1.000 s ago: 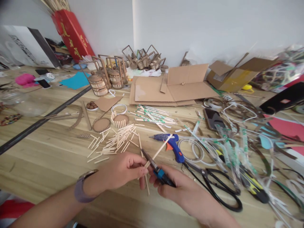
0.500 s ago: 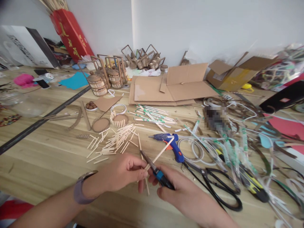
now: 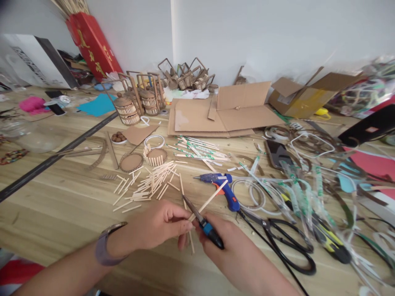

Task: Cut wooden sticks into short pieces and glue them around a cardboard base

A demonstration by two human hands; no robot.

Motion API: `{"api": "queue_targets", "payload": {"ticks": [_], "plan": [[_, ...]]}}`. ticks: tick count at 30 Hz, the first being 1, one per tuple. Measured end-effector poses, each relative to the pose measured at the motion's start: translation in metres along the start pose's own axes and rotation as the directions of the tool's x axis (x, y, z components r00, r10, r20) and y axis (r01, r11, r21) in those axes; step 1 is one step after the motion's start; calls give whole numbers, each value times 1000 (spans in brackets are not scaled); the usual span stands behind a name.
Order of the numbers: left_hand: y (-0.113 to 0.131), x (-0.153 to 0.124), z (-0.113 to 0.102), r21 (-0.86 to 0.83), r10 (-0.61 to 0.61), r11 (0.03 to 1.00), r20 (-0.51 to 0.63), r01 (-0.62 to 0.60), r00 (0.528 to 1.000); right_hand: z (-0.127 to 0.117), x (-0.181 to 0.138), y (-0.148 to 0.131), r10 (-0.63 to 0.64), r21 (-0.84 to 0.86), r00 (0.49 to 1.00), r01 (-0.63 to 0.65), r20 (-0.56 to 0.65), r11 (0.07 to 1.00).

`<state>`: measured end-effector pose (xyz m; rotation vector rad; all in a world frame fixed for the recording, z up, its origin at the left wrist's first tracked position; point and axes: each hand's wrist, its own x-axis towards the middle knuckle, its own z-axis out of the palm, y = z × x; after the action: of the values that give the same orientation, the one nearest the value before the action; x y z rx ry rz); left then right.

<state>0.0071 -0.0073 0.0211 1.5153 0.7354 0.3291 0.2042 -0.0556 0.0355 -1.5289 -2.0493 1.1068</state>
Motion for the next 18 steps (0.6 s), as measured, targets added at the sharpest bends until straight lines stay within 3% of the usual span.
{"api": "queue_targets", "payload": {"ticks": [12,18], "plan": [[-1,-2,2,129,36,991,-57,-28,998,12,2,4,11,-12,998,-12,-66,1000],[4,-4,2,94,55,994,-24,-52,998,1,2,0,36,83,999,-37,15,996]]}}
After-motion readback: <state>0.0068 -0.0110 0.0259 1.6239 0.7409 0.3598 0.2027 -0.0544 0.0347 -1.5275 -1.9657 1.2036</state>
